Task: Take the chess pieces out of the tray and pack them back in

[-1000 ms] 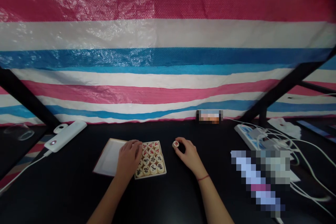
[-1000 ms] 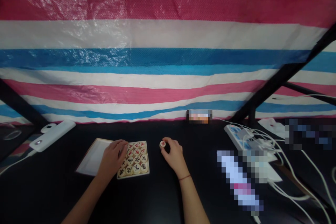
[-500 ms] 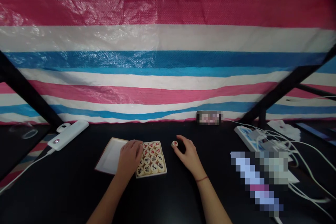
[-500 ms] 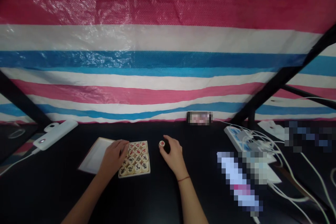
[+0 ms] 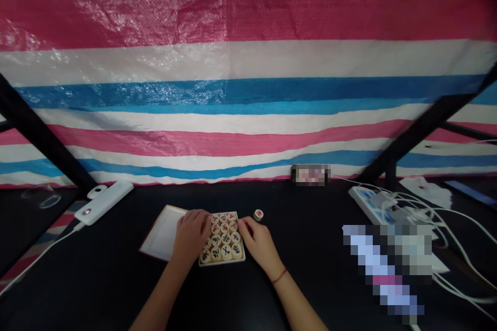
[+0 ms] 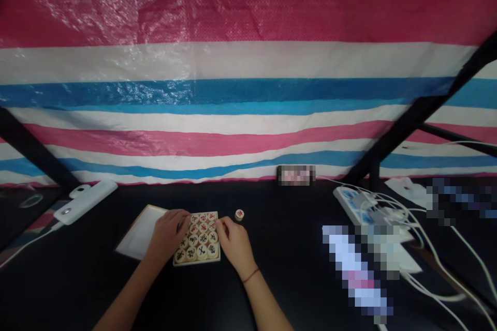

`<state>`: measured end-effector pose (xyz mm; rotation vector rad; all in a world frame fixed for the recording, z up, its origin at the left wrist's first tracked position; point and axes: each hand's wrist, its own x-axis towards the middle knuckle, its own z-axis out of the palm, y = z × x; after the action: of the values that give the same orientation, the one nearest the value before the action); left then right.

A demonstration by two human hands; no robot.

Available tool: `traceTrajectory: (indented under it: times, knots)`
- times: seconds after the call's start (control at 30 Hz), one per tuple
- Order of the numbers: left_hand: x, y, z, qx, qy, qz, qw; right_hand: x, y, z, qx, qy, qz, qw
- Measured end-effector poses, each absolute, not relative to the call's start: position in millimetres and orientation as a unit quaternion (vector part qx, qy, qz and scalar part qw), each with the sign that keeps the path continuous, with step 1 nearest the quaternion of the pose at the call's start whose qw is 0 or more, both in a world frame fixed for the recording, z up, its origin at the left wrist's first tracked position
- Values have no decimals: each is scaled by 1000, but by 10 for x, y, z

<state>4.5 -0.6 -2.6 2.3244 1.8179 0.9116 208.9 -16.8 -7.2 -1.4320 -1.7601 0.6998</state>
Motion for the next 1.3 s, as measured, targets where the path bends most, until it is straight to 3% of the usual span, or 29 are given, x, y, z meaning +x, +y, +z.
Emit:
traceTrajectory:
  times: [0.1, 0.2, 0.3, 0.43, 0.57, 0.7, 0.83, 1.3]
  knots:
    - [46, -10, -18, 753, 590, 292, 22, 2158, -138, -61, -555, -687, 238, 404]
    - [46, -10, -17, 753, 592, 287, 24, 2316, -62, -85, -588, -657, 118, 457]
    - [49, -14, -12, 753, 594, 282, 28, 2470, 7, -159, -636, -650, 51, 413]
    - [49, -16, -2, 752, 597, 277, 34, 2512, 31, -261, -669, -666, 70, 321]
    - [38, -10, -17, 752, 597, 277, 38, 2458, 41, -296, -667, -675, 78, 305]
    - [34, -14, -48, 756, 595, 270, 19, 2416, 26, -253, -652, -675, 67, 338]
    - [73, -41, 8, 739, 612, 271, -73, 2236, -82, -137, -612, -667, 52, 421]
    - [362, -108, 187, 739, 657, 131, -73, 1901, -165, -169, -573, -675, 181, 428]
